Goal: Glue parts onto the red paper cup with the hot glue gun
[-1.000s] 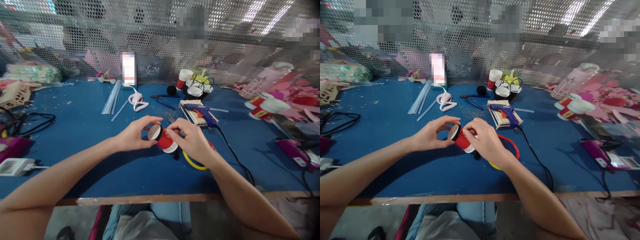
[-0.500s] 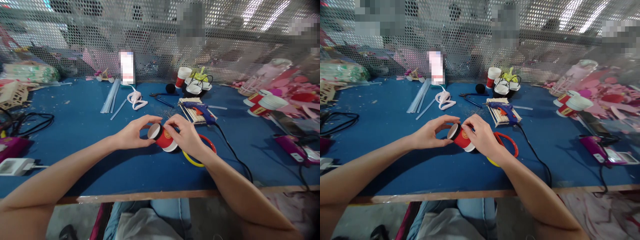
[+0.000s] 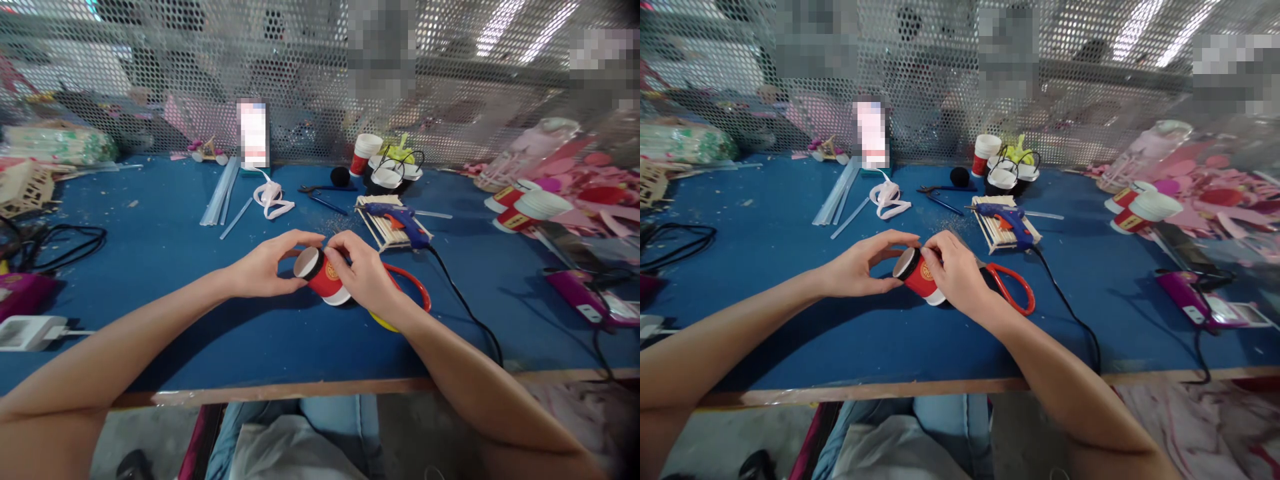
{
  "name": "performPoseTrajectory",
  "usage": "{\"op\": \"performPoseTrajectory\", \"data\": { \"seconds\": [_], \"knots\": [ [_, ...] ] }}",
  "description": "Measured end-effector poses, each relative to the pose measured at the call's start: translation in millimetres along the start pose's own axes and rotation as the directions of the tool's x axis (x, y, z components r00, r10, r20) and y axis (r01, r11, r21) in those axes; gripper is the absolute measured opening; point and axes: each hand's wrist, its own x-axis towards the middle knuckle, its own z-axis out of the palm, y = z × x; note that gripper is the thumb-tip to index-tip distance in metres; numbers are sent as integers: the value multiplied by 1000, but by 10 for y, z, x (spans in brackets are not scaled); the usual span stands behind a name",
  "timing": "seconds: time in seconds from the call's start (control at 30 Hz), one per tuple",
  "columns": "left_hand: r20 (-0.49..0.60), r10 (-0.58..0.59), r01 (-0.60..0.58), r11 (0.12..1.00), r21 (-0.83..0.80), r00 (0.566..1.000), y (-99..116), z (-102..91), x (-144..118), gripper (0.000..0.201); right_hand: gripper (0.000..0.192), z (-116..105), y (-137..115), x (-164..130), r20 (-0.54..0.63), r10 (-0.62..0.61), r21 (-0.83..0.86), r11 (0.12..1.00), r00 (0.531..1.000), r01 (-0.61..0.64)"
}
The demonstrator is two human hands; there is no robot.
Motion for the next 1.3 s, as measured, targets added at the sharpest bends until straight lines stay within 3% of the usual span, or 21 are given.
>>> {"op": "performPoseTrajectory", "data": {
  "seconds": [0.13, 0.3, 0.43, 0.63, 0.97, 1.17, 1.3],
  "knots": [
    [-3, -9, 9, 996, 92, 1000, 39, 32, 14, 72, 11, 24, -55, -11, -20, -37, -57, 998, 999, 35],
    [-119, -217, 233, 961, 146, 969, 64, 128, 24, 75, 12, 52, -106, -42, -30, -55, -134, 990, 998, 51],
    [-105, -316, 324, 943, 73, 943, 63, 164, 21, 69, 12, 48, -137, -65, -34, -62, -182, 982, 998, 54],
    [-58, -243, 241, 970, -38, 968, 23, 183, 21, 68, 11, -35, -177, -68, -11, -74, -179, 981, 997, 71],
    [-44, -99, 97, 994, -45, 994, -48, 164, 9, 68, 9, 19, -103, -85, -36, -119, -122, 986, 992, 114],
    [-29, -77, 77, 997, -14, 997, -10, 137, 7, 69, 8, 39, -115, -107, -39, -131, -175, 977, 991, 123],
    [-43, -137, 136, 990, -27, 990, 71, 130, 11, 67, 9, 58, -148, -119, -45, -131, -188, 975, 990, 121]
  ]
}}
